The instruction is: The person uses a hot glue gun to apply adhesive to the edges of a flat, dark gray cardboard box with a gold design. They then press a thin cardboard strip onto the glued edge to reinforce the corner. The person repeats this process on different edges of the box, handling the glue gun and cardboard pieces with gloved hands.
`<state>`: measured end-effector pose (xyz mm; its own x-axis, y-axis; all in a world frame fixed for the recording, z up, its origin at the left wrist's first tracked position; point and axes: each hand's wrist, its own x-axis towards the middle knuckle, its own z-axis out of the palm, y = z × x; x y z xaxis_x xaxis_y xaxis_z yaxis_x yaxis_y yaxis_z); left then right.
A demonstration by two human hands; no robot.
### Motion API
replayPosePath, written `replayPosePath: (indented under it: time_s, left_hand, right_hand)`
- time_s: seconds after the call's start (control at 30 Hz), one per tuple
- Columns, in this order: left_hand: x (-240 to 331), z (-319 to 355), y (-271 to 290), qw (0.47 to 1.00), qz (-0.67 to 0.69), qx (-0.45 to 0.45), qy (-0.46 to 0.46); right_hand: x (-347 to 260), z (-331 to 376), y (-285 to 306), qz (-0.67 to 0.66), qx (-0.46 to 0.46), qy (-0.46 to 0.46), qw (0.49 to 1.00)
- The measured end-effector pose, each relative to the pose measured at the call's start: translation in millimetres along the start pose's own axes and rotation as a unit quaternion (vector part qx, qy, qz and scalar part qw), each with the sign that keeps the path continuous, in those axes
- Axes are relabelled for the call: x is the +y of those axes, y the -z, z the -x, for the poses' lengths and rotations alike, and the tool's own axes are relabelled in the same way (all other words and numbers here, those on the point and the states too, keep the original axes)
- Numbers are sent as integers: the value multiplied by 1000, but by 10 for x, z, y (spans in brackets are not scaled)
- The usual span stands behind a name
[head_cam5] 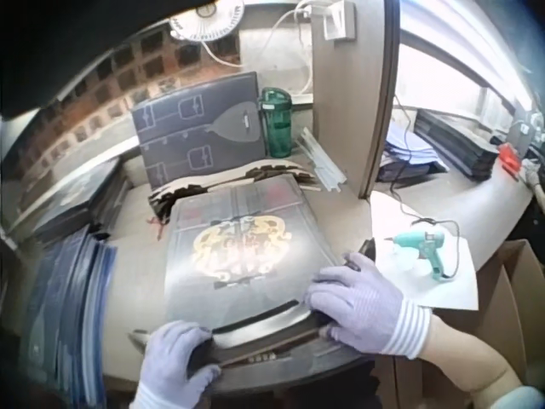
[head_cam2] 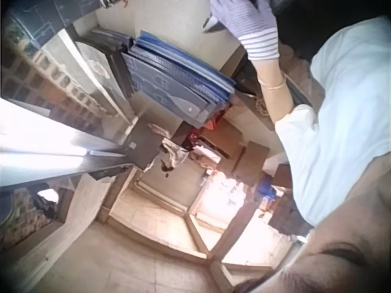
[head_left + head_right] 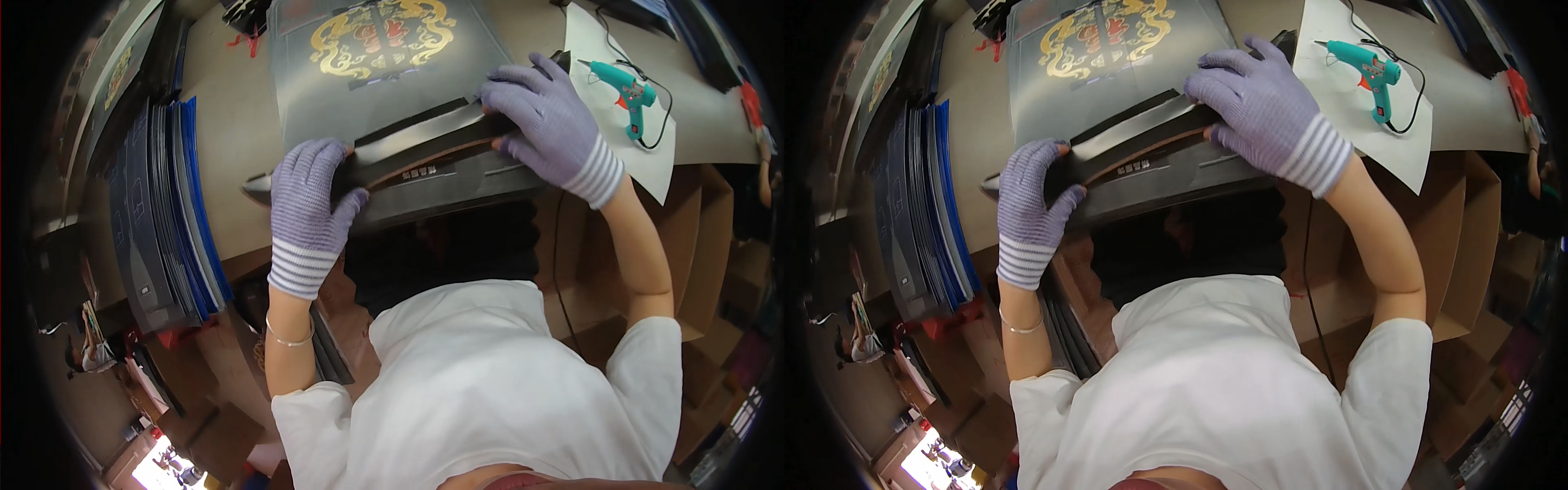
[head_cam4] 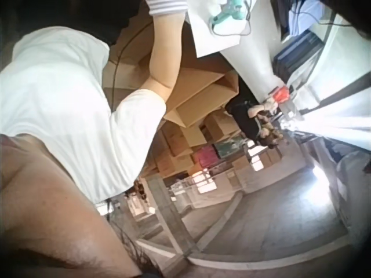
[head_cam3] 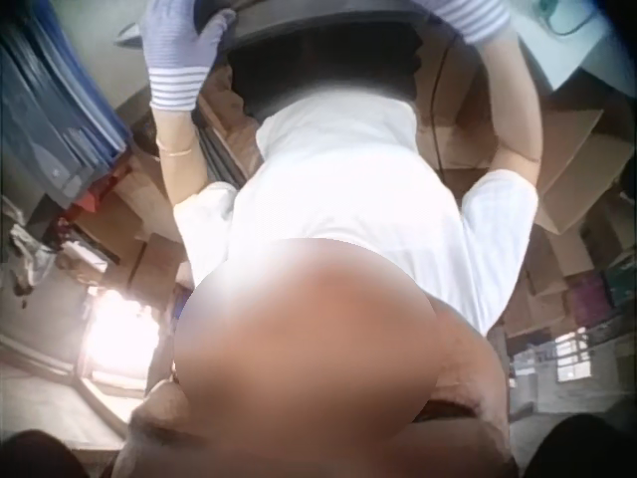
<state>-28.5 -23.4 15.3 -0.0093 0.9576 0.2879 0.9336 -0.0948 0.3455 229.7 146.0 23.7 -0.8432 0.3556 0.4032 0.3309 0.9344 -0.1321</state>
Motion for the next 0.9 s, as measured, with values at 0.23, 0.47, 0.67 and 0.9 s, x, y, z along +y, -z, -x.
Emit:
replayPosePath:
  time_s: [0.23,0.47,0.67,0.9]
  left_hand:
    - [294,422,158,992,85,-22,-91]
    - [296,297,231,989,26,-72,-126]
    - [94,252,2,986,65,-145,52]
    - [53,259,-31,990,10,-140,-28]
  right_hand:
    - [-331,262,337,-5,-44,78,996]
    - [-451,286,307,16,-64,63,996]
    - [-344,252,13,8,-89,57,994]
    - [-431,148,-17,13,-80,30,996]
